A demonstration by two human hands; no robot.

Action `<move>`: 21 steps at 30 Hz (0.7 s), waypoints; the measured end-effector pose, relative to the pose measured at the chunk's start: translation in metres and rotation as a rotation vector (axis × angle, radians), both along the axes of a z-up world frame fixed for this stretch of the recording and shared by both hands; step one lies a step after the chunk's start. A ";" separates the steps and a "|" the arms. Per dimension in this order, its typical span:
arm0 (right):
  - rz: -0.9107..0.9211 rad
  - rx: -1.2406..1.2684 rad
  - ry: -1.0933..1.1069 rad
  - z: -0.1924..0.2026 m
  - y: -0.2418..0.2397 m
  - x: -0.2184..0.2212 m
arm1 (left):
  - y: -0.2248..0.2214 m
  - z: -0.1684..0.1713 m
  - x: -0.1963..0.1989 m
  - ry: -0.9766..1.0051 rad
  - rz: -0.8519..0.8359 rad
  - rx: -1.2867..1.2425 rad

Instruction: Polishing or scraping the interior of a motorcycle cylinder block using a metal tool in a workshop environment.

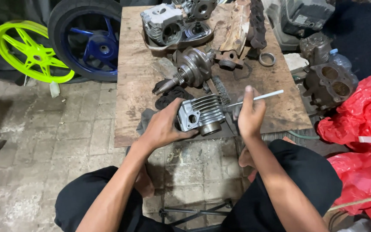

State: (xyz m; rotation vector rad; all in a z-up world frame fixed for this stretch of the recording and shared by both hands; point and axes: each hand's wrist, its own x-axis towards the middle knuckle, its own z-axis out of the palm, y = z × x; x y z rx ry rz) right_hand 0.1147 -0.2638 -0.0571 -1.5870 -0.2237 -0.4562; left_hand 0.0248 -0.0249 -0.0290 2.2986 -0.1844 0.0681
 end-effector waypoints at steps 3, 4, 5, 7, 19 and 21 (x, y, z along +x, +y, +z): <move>-0.009 -0.197 -0.104 0.004 0.003 -0.009 | 0.002 -0.006 0.003 -0.006 -0.001 0.025; -0.011 -0.203 -0.096 0.003 0.001 -0.011 | 0.000 -0.002 -0.001 0.002 -0.004 0.020; -0.079 -0.306 -0.147 0.003 0.000 -0.012 | -0.003 0.003 -0.005 -0.027 -0.011 -0.001; -0.147 -0.402 -0.210 0.006 0.002 -0.008 | -0.004 0.008 -0.002 -0.068 -0.018 -0.016; -0.116 -0.247 -0.147 0.006 -0.013 0.014 | -0.006 -0.001 -0.003 -0.128 -0.031 0.005; -0.095 -0.272 -0.214 0.000 -0.008 0.003 | -0.013 0.013 -0.013 -0.185 -0.052 -0.040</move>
